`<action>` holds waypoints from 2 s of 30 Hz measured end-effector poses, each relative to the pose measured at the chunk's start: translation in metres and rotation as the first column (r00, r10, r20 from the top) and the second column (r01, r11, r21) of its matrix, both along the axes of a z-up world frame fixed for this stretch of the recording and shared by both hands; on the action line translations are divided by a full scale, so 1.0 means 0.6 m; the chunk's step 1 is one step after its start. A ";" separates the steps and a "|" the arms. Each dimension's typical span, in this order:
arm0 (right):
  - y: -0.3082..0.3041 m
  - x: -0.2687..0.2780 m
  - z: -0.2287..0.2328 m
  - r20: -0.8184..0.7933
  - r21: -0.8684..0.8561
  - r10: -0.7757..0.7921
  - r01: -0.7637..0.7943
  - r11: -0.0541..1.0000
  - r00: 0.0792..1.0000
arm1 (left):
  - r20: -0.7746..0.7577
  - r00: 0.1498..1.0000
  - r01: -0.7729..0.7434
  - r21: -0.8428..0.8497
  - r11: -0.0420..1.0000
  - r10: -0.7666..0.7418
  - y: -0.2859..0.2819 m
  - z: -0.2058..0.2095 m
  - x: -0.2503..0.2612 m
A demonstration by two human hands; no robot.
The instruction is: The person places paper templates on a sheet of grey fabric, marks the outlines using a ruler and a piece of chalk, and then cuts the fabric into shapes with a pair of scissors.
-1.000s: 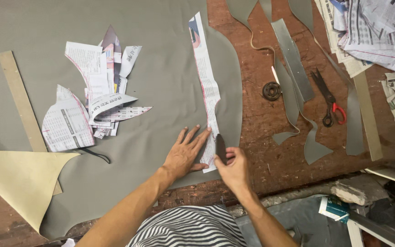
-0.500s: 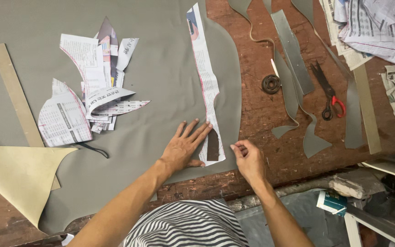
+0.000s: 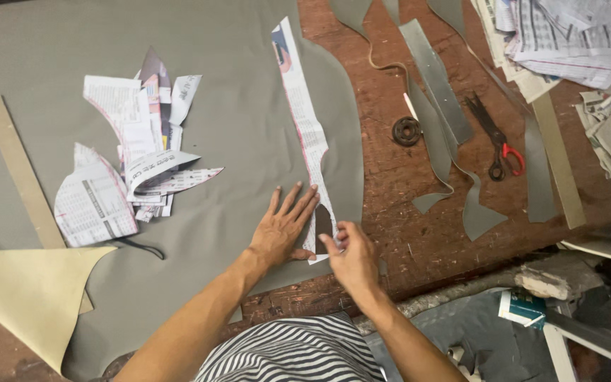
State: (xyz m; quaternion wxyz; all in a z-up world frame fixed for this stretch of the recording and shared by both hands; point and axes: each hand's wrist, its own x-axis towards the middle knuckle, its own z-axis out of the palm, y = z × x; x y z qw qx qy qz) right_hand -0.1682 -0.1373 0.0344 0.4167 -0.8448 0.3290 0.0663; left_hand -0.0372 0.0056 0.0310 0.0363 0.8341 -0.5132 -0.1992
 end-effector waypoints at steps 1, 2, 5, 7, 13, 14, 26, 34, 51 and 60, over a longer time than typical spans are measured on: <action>0.011 0.005 0.002 0.001 -0.002 -0.011 0.011 1.000 1.000 | -0.007 1.000 -0.010 0.010 1.000 0.010 0.000 0.002 0.001; 0.021 0.010 0.003 0.047 -0.130 0.048 -0.042 0.991 0.998 | -0.013 1.000 -0.025 0.021 0.999 0.025 0.000 0.002 0.002; 0.035 0.020 0.006 0.062 -0.241 0.087 -0.070 0.968 0.994 | 0.003 1.000 -0.020 0.047 0.999 0.019 -0.002 0.003 0.001; 0.040 0.022 0.002 0.034 -0.224 0.064 -0.055 0.973 0.997 | 0.003 1.000 -0.030 0.035 0.999 0.030 0.001 0.002 0.002; 0.037 0.027 -0.001 0.023 -0.203 0.039 -0.033 0.979 0.999 | 0.005 1.000 -0.027 0.039 0.999 0.026 -0.003 0.008 0.005; 0.038 0.026 -0.001 0.025 -0.214 0.028 -0.022 0.977 0.999 | 0.001 1.000 -0.029 0.026 0.999 0.029 -0.002 0.007 0.004; 0.034 0.025 0.003 0.082 -0.202 0.044 -0.027 0.979 0.996 | -0.019 0.999 -0.040 -0.046 0.998 0.039 -0.001 0.001 0.008; -0.097 0.032 -0.026 0.116 -0.228 -0.014 0.040 0.973 0.993 | -0.165 0.983 -0.105 -0.177 0.979 0.075 -0.009 0.003 0.045; -0.301 0.157 0.017 0.261 -0.327 -0.037 0.124 0.937 0.965 | 0.104 0.951 -0.232 -0.384 0.894 0.292 -0.097 -0.064 0.134; -0.455 0.187 -0.049 0.174 -0.572 0.072 0.041 0.819 0.982 | 0.146 0.919 -0.301 -0.344 0.889 0.367 -0.119 -0.083 0.192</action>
